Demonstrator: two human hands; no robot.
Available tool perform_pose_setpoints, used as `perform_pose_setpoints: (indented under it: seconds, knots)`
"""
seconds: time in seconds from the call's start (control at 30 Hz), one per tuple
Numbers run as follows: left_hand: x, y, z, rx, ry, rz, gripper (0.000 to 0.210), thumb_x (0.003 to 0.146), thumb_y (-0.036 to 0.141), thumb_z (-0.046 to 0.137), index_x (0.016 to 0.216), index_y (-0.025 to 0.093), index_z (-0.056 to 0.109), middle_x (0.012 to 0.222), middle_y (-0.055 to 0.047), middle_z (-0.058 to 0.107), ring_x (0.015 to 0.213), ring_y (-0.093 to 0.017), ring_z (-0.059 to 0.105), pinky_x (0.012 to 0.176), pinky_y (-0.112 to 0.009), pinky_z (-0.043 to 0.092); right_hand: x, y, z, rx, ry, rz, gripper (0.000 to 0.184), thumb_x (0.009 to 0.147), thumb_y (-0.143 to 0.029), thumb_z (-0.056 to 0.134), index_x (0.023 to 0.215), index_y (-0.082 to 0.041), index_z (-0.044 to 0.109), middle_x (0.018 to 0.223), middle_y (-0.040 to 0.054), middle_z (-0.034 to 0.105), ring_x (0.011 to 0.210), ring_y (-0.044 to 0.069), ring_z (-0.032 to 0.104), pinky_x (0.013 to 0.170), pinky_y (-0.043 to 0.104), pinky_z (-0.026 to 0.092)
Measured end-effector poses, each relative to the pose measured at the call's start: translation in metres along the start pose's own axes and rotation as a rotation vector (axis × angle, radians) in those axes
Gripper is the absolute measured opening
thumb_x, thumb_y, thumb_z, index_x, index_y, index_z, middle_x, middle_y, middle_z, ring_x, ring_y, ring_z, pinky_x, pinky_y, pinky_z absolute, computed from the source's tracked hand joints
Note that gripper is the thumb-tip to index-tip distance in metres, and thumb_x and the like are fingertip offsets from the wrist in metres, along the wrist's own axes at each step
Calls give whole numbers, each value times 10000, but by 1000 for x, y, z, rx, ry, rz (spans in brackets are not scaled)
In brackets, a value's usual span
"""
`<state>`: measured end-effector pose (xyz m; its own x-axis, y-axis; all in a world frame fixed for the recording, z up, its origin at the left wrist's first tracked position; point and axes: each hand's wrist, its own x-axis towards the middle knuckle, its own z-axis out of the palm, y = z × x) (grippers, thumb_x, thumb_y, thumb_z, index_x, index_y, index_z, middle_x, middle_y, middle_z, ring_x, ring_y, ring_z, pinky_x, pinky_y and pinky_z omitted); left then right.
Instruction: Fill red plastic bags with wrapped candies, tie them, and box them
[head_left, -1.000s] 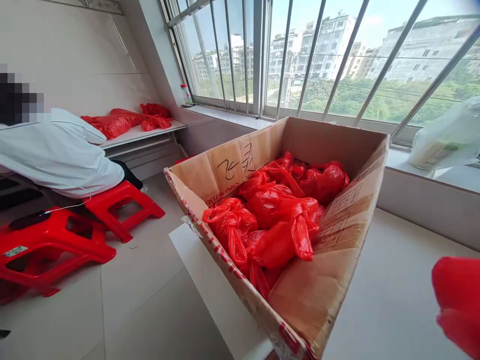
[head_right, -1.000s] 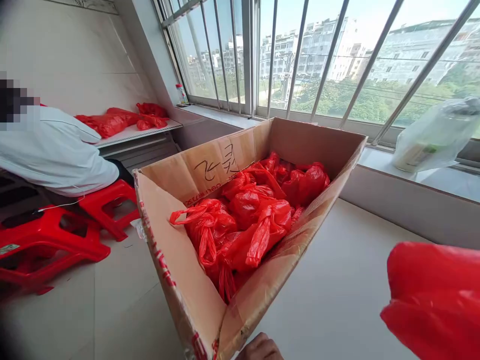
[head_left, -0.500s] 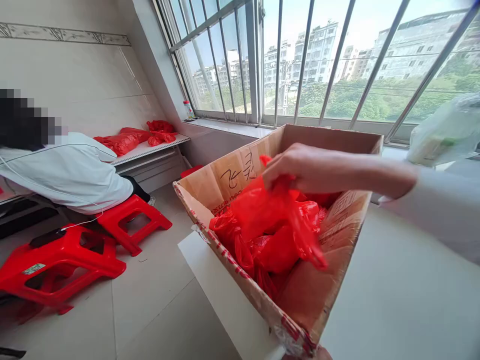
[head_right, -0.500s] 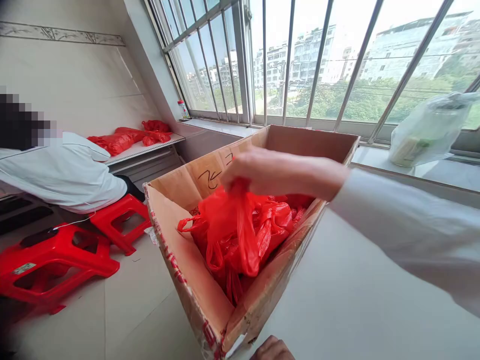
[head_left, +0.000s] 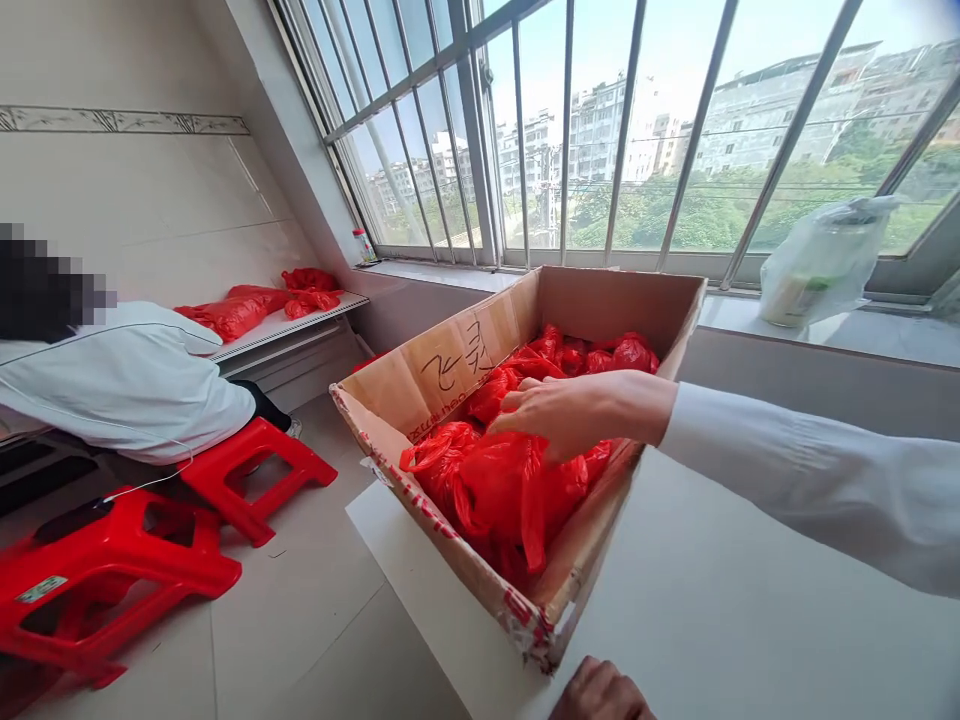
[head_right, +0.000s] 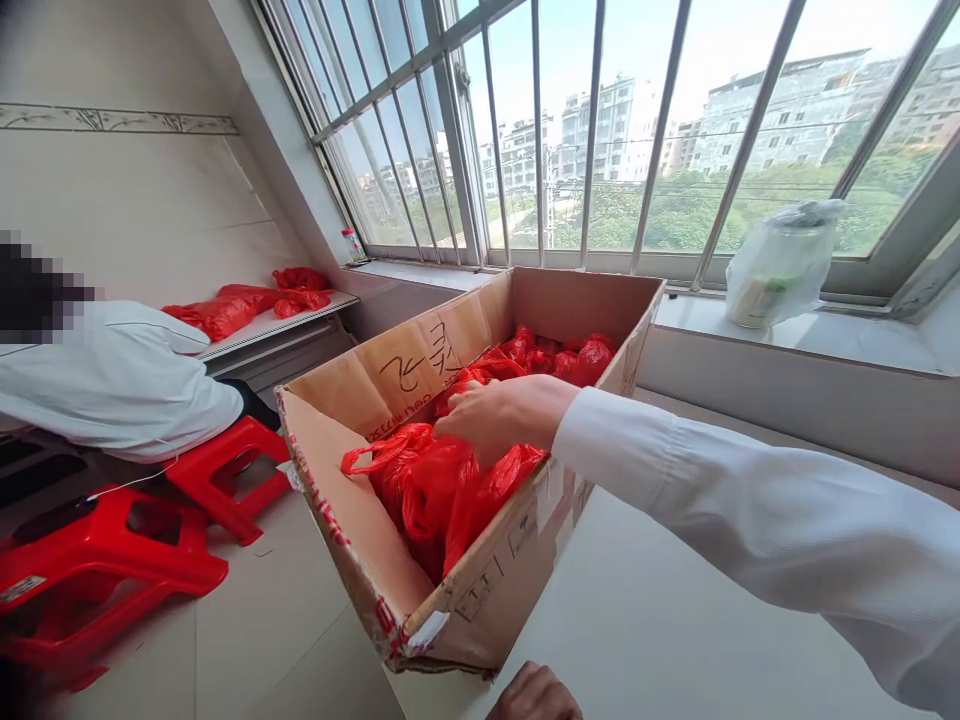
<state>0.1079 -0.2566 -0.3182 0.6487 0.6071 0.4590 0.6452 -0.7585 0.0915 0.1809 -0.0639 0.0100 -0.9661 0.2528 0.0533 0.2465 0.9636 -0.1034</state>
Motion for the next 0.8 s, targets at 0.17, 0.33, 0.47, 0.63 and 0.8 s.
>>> perform_pose_setpoints:
  seconds: [0.17, 0.33, 0.47, 0.63, 0.8]
  knots:
    - [2, 3, 20, 65, 145, -9, 376, 883, 232, 553, 534, 194, 420, 474, 34, 321, 462, -113, 280, 465, -262, 257, -26, 24, -2, 105, 56, 169, 598, 702, -443, 759, 1205, -154, 613, 1020, 102, 687, 871, 229, 667, 609, 300, 479]
    - [-2, 4, 18, 90, 292, 20, 319, 818, 190, 590, 553, 185, 412, 499, 30, 386, 492, -109, 291, 489, -271, 221, -25, 59, 33, 231, 88, 407, 255, 741, -452, 737, 687, -205, 707, 536, -12, 588, 480, 128, 544, 510, 282, 405]
    - [-3, 4, 19, 94, 345, 27, 256, 788, 178, 581, 575, 189, 438, 508, 32, 403, 502, -111, 308, 489, -271, 218, -12, 53, 34, 202, -47, 380, 297, 710, -305, 767, 475, -209, 613, 420, -42, 479, 409, 96, 454, 481, 274, 384]
    - [-8, 6, 32, 111, 349, -107, 317, 767, 198, 579, 510, 177, 394, 486, 25, 347, 476, -96, 289, 444, -251, 232, -16, 25, -7, 263, -168, 184, 119, 657, -192, 763, 581, -220, 675, 449, -68, 543, 351, 66, 426, 352, 221, 271]
    - [-9, 6, 38, 133, 324, -131, 342, 782, 225, 574, 513, 183, 367, 476, 22, 333, 454, -99, 290, 424, -249, 210, -21, 19, 4, 5, -271, 192, 252, 592, -4, 669, 470, -218, 616, 409, -75, 508, 315, 58, 351, 357, 234, 257]
